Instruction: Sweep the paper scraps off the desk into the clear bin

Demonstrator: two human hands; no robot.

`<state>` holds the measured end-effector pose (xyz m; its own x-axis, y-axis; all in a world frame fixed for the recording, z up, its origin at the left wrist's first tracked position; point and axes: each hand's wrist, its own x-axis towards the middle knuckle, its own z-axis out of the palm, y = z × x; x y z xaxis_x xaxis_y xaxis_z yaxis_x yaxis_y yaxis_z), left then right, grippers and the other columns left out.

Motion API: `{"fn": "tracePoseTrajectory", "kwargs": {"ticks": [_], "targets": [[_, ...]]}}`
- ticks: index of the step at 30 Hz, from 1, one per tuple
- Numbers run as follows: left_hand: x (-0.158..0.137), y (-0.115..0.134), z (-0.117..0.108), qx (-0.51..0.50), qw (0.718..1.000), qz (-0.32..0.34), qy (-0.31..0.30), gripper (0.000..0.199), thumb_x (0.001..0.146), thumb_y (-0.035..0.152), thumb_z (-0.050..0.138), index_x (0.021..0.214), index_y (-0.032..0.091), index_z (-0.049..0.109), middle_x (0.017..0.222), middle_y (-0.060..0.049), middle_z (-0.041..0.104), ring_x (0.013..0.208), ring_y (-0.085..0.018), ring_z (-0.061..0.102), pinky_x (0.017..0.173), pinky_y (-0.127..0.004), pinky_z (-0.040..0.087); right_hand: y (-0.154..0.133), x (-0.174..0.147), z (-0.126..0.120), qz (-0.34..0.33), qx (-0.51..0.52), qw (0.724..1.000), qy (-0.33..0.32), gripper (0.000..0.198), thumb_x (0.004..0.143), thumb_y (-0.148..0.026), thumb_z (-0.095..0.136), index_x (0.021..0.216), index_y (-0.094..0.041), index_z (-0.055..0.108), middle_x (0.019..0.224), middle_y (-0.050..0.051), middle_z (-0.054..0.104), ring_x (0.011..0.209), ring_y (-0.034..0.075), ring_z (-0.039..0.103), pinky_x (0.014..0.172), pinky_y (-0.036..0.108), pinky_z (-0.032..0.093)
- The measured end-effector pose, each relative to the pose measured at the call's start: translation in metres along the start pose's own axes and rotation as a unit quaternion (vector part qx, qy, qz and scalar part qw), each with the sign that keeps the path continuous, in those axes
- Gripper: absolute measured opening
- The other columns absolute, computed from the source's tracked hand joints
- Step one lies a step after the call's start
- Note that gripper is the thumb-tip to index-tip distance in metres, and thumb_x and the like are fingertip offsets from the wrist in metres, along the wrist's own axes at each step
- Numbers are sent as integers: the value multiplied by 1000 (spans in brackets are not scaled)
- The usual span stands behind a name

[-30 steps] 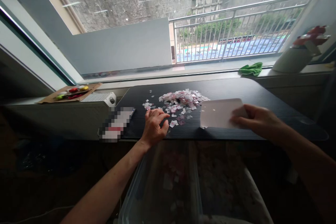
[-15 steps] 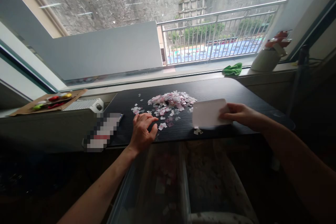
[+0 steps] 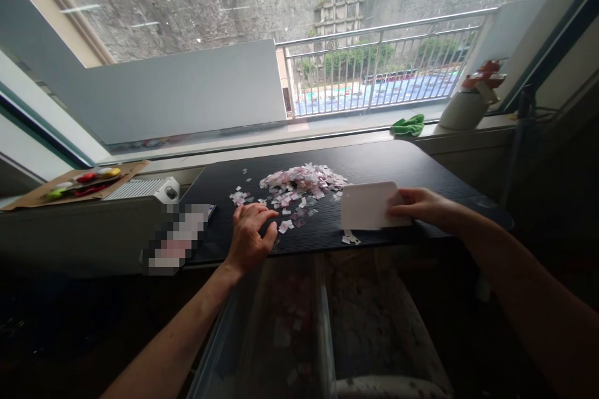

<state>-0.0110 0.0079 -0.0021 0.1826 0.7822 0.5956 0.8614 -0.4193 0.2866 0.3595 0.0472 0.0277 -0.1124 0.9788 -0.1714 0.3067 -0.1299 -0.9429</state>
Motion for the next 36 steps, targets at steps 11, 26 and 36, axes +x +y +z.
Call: {"fn": "tracePoseTrajectory", "kwargs": {"ticks": [11, 26, 36], "targets": [[0, 0, 0, -4, 1000, 3, 2, 21, 84, 29, 48, 90, 22, 68, 95, -6, 68, 105, -27, 60, 110, -54, 30, -5, -14, -7, 4, 12, 998, -55, 30, 54, -36, 84, 79, -20, 75, 79, 1, 77, 74, 21, 71, 73, 32, 58], [0, -1, 0, 3, 1000, 7, 2, 22, 85, 29, 49, 91, 22, 69, 95, -6, 68, 104, -27, 60, 109, -53, 31, -3, -20, -13, 23, -2, 998, -57, 35, 54, -37, 84, 83, -20, 75, 84, 2, 77, 79, 22, 70, 73, 31, 56], [0, -1, 1, -2, 1000, 13, 12, 23, 85, 29, 48, 91, 21, 69, 95, -7, 68, 103, -28, 60, 108, -56, 32, -11, -11, 2, 27, 35, 999, -13, 33, 45, -28, 84, 75, -22, 73, 77, 0, 77, 74, 20, 69, 72, 31, 56]]}}
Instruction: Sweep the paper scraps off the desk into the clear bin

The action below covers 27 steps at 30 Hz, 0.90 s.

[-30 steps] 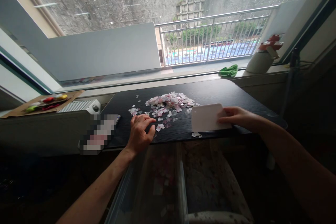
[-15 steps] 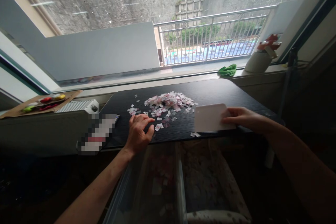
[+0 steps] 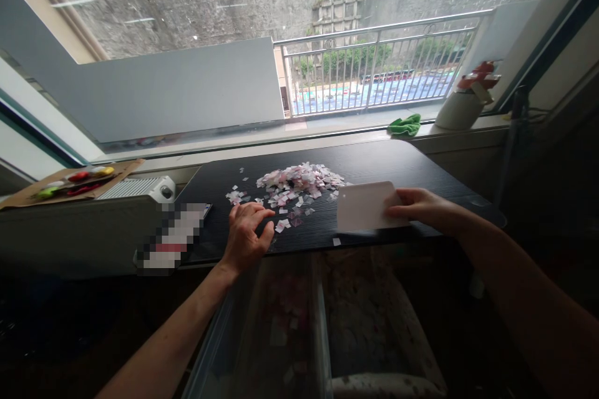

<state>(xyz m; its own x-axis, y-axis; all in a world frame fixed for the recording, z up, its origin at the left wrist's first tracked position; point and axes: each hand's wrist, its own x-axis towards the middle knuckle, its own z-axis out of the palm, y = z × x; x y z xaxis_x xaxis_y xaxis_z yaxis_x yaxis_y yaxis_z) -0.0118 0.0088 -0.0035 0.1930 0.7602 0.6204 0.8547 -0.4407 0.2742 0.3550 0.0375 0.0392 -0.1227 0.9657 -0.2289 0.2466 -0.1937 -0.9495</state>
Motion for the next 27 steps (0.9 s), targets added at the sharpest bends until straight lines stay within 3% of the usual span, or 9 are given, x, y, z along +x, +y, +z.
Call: {"fn": "tracePoseTrajectory", "kwargs": {"ticks": [5, 11, 17, 21, 27], "targets": [[0, -1, 0, 1, 1000, 4, 2, 23, 85, 28, 48, 91, 20, 69, 95, -8, 68, 104, -29, 61, 108, -56, 31, -5, 0, 12, 11, -2, 999, -38, 30, 47, -25, 83, 76, -21, 74, 78, 0, 77, 75, 20, 70, 73, 30, 56], [-1, -1, 1, -2, 1000, 5, 2, 22, 85, 28, 49, 91, 20, 69, 95, -7, 67, 104, -28, 61, 109, -56, 30, -6, -8, 8, 13, -2, 998, -64, 28, 49, -25, 83, 74, -20, 73, 77, 0, 77, 73, 19, 70, 70, 28, 55], [0, -1, 1, -4, 1000, -1, 3, 21, 84, 29, 49, 90, 21, 69, 94, -7, 67, 104, -28, 61, 109, -54, 30, -5, -6, 7, -14, -5, 999, -31, 33, 47, -28, 84, 77, -20, 73, 77, 1, 77, 71, 19, 69, 67, 30, 55], [-1, -1, 1, -8, 1000, -16, 3, 20, 84, 27, 50, 90, 22, 68, 95, -6, 68, 104, -27, 61, 110, -53, 30, -12, 1, 32, -70, 7, 998, 8, 33, 50, -31, 80, 80, -20, 70, 78, 2, 75, 71, 19, 67, 66, 30, 54], [-1, -3, 4, -16, 999, -45, 19, 20, 82, 23, 49, 89, 22, 68, 97, -6, 68, 105, -25, 60, 110, -51, 32, -21, 17, 96, -171, -65, 983, 31, 24, 58, -36, 73, 74, -21, 63, 66, -1, 64, 61, 16, 58, 56, 28, 47]]}}
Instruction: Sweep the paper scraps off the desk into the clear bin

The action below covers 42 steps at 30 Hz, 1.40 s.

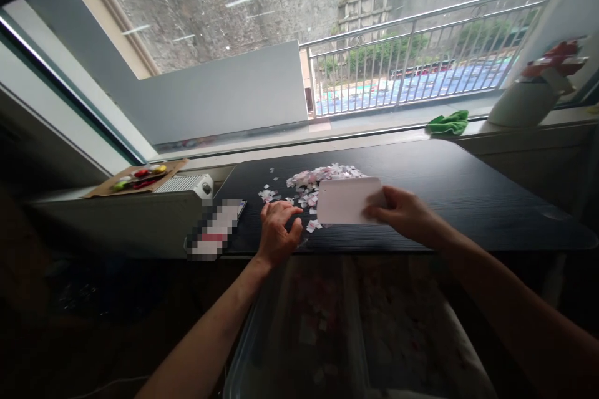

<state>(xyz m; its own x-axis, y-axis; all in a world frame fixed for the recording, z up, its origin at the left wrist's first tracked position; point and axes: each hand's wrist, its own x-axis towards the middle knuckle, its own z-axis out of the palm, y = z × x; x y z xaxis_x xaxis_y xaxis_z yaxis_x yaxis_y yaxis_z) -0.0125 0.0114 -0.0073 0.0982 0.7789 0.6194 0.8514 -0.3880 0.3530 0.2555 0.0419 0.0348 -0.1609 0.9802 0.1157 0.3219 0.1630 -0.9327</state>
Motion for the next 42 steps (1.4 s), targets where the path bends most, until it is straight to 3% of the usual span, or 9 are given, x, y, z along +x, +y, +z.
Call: {"fn": "tracePoseTrajectory", "kwargs": {"ticks": [3, 7, 11, 14, 19, 27, 34, 39, 42], "targets": [[0, 0, 1, -5, 1000, -12, 0, 19, 82, 22, 50, 90, 23, 68, 97, -5, 68, 106, -25, 60, 111, -51, 31, 2, 2, 13, -32, -40, 999, -12, 20, 61, -36, 68, 72, -21, 60, 64, -2, 61, 60, 15, 55, 55, 28, 45], [-1, 3, 0, -9, 1000, -20, 1, 18, 82, 21, 51, 90, 23, 68, 98, -4, 68, 106, -24, 59, 111, -50, 31, 3, -6, -13, -23, -106, 993, -49, 21, 63, -40, 66, 72, -21, 60, 64, -1, 63, 59, 16, 55, 55, 29, 44], [-1, 6, -1, -4, 1000, -11, -5, 18, 82, 21, 52, 90, 22, 68, 97, -4, 67, 105, -25, 59, 112, -52, 29, -8, -14, -42, -3, -187, 981, 40, 20, 62, -41, 67, 68, -22, 61, 59, 0, 63, 56, 17, 54, 53, 31, 42], [-1, 8, -2, 4, 1000, -5, -25, 20, 82, 22, 51, 92, 23, 69, 96, -4, 66, 105, -25, 59, 113, -53, 27, -15, -14, -34, -2, -157, 986, 51, 20, 61, -40, 67, 67, -23, 61, 57, -1, 61, 54, 16, 53, 51, 30, 42], [-1, 10, -4, 16, 998, 13, -57, 22, 82, 22, 52, 96, 24, 70, 99, -4, 66, 109, -25, 57, 115, -54, 23, -7, -11, -11, -11, -71, 997, -1, 24, 60, -43, 67, 70, -23, 59, 61, 0, 61, 58, 17, 56, 52, 30, 44], [-1, 10, -3, 9, 999, 19, -46, 21, 81, 21, 53, 92, 22, 70, 96, -5, 65, 107, -25, 59, 114, -53, 23, -4, -27, -40, -4, -165, 984, 68, 22, 63, -43, 68, 71, -23, 61, 61, 0, 62, 56, 17, 54, 52, 31, 42], [-1, 10, -3, 19, 999, 10, -46, 20, 80, 20, 54, 91, 23, 70, 97, -4, 66, 107, -25, 59, 114, -54, 24, -9, -37, -13, 13, -35, 998, -49, 24, 64, -42, 69, 75, -23, 60, 67, 0, 62, 63, 18, 58, 55, 29, 47], [-1, 10, -3, 17, 999, 17, -45, 19, 81, 21, 54, 91, 23, 70, 96, -4, 66, 106, -25, 59, 114, -53, 25, -4, -36, -31, -3, -152, 986, 67, 22, 63, -43, 67, 70, -24, 61, 56, 0, 59, 52, 16, 52, 48, 29, 41], [-1, 10, -3, 21, 999, 13, -41, 19, 80, 21, 54, 91, 24, 69, 96, -3, 66, 106, -25, 58, 114, -53, 24, -1, -33, -23, -23, -186, 977, 97, 21, 69, -44, 65, 73, -24, 60, 60, 0, 61, 55, 17, 54, 50, 29, 42]]}}
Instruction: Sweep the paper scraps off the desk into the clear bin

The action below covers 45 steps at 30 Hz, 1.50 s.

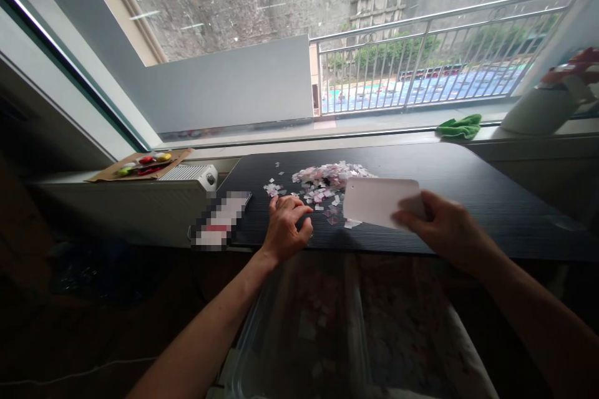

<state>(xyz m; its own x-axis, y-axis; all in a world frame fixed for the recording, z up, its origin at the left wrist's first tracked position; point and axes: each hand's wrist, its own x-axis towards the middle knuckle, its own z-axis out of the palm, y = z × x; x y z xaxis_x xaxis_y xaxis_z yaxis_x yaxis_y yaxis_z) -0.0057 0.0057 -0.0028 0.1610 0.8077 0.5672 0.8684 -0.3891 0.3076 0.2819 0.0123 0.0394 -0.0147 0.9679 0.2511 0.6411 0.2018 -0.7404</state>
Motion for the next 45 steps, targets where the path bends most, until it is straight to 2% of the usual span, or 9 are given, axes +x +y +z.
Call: {"fn": "tracePoseTrajectory", "kwargs": {"ticks": [5, 10, 12, 18, 23, 28, 37, 42, 45], "targets": [[0, -2, 2, -2, 1000, -6, 13, 18, 81, 21, 53, 88, 23, 69, 94, -4, 65, 104, -25, 59, 114, -56, 25, -4, 1, 20, -32, 4, 999, -42, 20, 74, -44, 61, 77, -24, 59, 63, -1, 61, 58, 17, 55, 53, 29, 42], [0, -1, 3, -2, 1000, -4, 18, 17, 80, 20, 54, 86, 22, 69, 93, -5, 66, 104, -26, 59, 114, -57, 25, -5, 9, 4, 13, -80, 996, 35, 21, 72, -45, 62, 78, -24, 61, 64, 3, 63, 60, 22, 58, 57, 34, 43], [0, -1, 2, 1, 1000, -8, 15, 16, 79, 20, 55, 86, 22, 69, 93, -5, 66, 103, -26, 60, 114, -57, 26, -5, 10, 2, 11, -92, 995, 37, 19, 71, -43, 63, 77, -25, 62, 63, 2, 63, 59, 21, 58, 56, 33, 43], [0, -1, 3, 3, 1000, -15, 14, 17, 79, 19, 54, 86, 23, 69, 92, -5, 66, 102, -25, 60, 114, -57, 26, -6, 5, 16, -22, 12, 999, -19, 20, 73, -44, 63, 77, -24, 62, 63, -1, 62, 57, 17, 55, 52, 29, 42], [0, 0, 3, -4, 1000, -21, 10, 17, 80, 20, 54, 85, 23, 69, 93, -5, 66, 103, -25, 60, 116, -56, 24, -1, 3, 18, -7, 6, 1000, -22, 21, 71, -44, 64, 76, -24, 61, 63, 0, 60, 57, 17, 54, 53, 30, 41], [1, 0, 3, -8, 1000, -21, 17, 16, 80, 20, 53, 84, 22, 69, 91, -4, 66, 102, -24, 60, 115, -55, 24, -2, -5, 19, -10, 71, 995, -65, 21, 73, -43, 64, 78, -23, 60, 63, -1, 58, 58, 17, 54, 54, 29, 43], [1, -2, 3, -13, 1000, -20, 18, 16, 80, 20, 54, 84, 22, 69, 91, -3, 65, 102, -23, 60, 115, -53, 24, -1, -5, 20, 25, 149, 983, -104, 21, 69, -39, 68, 79, -21, 63, 66, 0, 63, 61, 17, 57, 54, 28, 46], [0, -2, 3, -10, 1000, -19, 18, 15, 79, 20, 55, 83, 22, 69, 91, -3, 66, 102, -23, 60, 114, -51, 25, 6, -3, 20, 46, 146, 984, -88, 23, 65, -39, 70, 77, -20, 64, 63, -1, 63, 59, 16, 57, 52, 26, 44], [0, -2, 3, -10, 1000, -19, 20, 15, 79, 20, 55, 83, 22, 69, 90, -2, 65, 101, -23, 60, 115, -52, 24, 3, -7, 20, 78, 190, 971, -122, 22, 64, -36, 72, 79, -21, 66, 67, 0, 66, 61, 17, 60, 54, 26, 46]]}}
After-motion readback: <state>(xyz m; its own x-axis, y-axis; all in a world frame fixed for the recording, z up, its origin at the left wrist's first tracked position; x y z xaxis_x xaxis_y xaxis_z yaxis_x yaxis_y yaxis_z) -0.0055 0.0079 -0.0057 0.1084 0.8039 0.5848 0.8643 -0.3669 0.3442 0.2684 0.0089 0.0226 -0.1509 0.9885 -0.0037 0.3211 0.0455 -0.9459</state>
